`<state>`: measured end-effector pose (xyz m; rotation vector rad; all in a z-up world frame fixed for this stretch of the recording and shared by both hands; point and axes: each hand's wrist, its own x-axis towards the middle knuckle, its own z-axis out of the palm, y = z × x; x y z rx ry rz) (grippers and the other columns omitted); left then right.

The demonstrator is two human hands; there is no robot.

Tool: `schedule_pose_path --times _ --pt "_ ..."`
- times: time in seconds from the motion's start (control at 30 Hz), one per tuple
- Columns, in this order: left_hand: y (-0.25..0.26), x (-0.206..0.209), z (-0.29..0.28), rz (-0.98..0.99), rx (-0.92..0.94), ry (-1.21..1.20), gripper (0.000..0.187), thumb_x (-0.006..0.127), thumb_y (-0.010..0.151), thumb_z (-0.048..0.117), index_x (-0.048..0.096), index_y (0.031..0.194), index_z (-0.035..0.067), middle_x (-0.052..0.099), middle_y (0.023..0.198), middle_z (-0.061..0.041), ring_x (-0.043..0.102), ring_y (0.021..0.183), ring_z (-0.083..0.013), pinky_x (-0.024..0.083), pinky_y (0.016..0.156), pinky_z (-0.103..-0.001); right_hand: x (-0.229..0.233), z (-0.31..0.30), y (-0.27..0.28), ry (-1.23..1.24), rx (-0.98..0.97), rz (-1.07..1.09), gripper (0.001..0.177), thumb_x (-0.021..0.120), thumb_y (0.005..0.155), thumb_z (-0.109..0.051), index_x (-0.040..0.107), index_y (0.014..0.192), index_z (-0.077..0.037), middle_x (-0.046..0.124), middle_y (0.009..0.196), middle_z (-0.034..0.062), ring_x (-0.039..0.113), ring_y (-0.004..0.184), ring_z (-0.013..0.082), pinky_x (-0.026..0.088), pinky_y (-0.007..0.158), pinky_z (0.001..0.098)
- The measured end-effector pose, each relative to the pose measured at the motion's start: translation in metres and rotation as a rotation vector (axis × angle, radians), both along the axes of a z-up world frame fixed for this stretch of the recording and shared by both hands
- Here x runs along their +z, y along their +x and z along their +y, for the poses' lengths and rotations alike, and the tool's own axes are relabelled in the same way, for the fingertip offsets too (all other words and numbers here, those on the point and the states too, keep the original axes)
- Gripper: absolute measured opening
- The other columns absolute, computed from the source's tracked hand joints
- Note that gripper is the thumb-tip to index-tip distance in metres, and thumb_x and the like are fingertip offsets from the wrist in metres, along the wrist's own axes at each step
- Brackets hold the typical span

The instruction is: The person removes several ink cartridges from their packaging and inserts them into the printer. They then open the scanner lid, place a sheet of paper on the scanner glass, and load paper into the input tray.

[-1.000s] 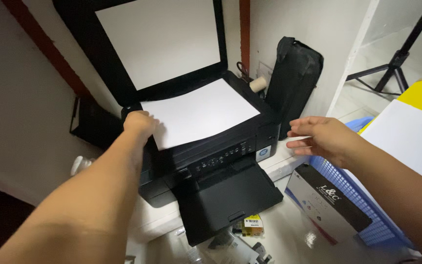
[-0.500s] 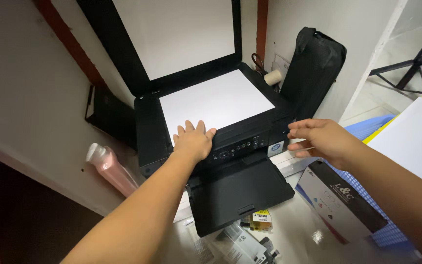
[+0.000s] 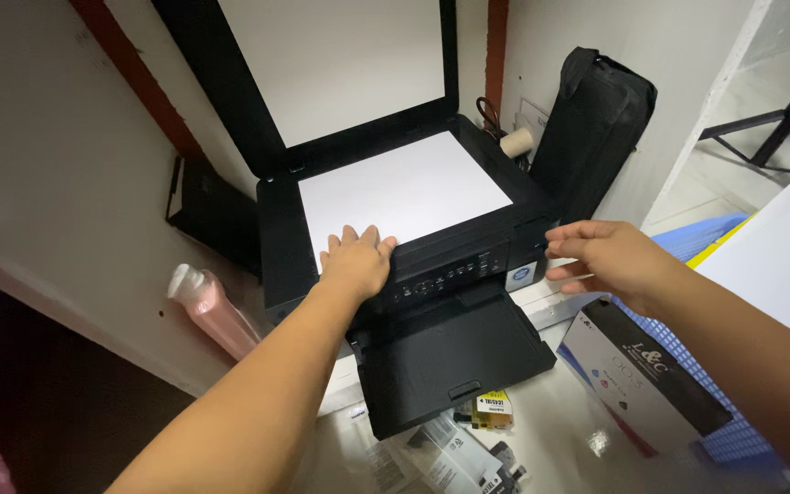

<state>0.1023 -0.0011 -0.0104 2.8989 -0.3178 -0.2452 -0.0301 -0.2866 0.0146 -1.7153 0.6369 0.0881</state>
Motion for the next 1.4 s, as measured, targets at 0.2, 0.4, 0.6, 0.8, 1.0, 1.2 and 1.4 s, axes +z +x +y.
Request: schedule_pose_path --times 0.2,0.4,0.6,0.8,1.0,1.2,1.4 --pt "0.001 -0.003 0.002 -0.014 -0.002 -0.012 0.051 0.031 0.106 0.047 0.057 0.134 0.012 0.050 0.135 -0.019 0.042 0.134 -0.0392 0.033 0.114 -0.058 0.001 -0.003 0.000 0.008 0.007 0.001 0.038 0.059 0.097 -0.018 0.063 0.131 -0.002 0.069 0.116 0.0108 0.072 0.095 0.0207 0.061 0.076 0.0306" --pt "0.006 -0.009 0.006 -0.005 -0.011 -0.029 0.053 0.032 0.106 0.049 0.057 0.134 0.012 0.049 0.136 -0.019 0.040 0.136 -0.0398 0.031 0.115 -0.059 -0.003 -0.003 0.001 -0.011 0.003 0.025 0.038 0.060 0.097 -0.018 0.063 0.131 -0.002 0.070 0.115 0.0113 0.072 0.097 0.0216 0.060 0.077 0.0326" --pt "0.007 -0.022 0.007 -0.377 -0.084 -0.238 0.048 0.047 0.101 0.044 0.063 0.127 0.007 0.055 0.132 -0.023 0.049 0.125 -0.0418 0.039 0.106 -0.053 -0.014 -0.014 0.003 -0.023 0.046 0.002 0.034 0.065 0.095 -0.020 0.068 0.123 0.000 0.073 0.109 0.0110 0.072 0.094 0.0192 0.059 0.076 0.0309" --pt "-0.031 -0.003 -0.003 -0.539 -0.080 -0.567 0.040 0.058 0.095 0.040 0.076 0.084 0.005 0.073 0.100 -0.013 0.065 0.097 -0.0321 0.051 0.090 -0.044 -0.042 -0.021 0.008 -0.077 -0.001 0.045 0.043 0.061 0.106 -0.031 0.070 0.109 0.011 0.075 0.098 0.0191 0.071 0.082 0.0220 0.056 0.072 0.0318" --pt "-0.078 0.018 -0.026 -0.123 0.147 -0.819 0.035 0.045 0.108 0.037 0.069 0.098 0.013 0.073 0.072 -0.009 0.072 0.069 -0.0245 0.053 0.078 -0.039 -0.094 -0.020 0.006 0.102 -0.106 0.049 0.032 0.047 0.096 0.003 0.062 0.122 -0.008 0.072 0.103 0.0163 0.065 0.080 0.0232 0.057 0.070 0.0353" --pt "-0.099 -0.015 -0.022 -0.414 0.296 -1.123 0.027 0.051 0.096 0.032 0.070 0.107 0.016 0.075 0.076 -0.005 0.074 0.071 -0.0212 0.056 0.072 -0.036 -0.143 0.010 0.014 -0.010 -0.164 0.165 0.036 0.063 0.097 -0.018 0.069 0.127 0.001 0.069 0.116 0.0171 0.063 0.096 0.0267 0.051 0.083 0.0416" --pt "-0.123 -0.090 0.036 -0.395 0.942 -0.842 0.043 0.050 0.100 0.045 0.078 0.095 0.013 0.079 0.092 -0.007 0.073 0.088 -0.0315 0.055 0.079 -0.046 -0.167 0.022 0.009 -0.030 -0.099 0.266 0.051 0.070 0.093 -0.036 0.067 0.127 0.002 0.071 0.125 0.0201 0.068 0.108 0.0346 0.054 0.090 0.0504"
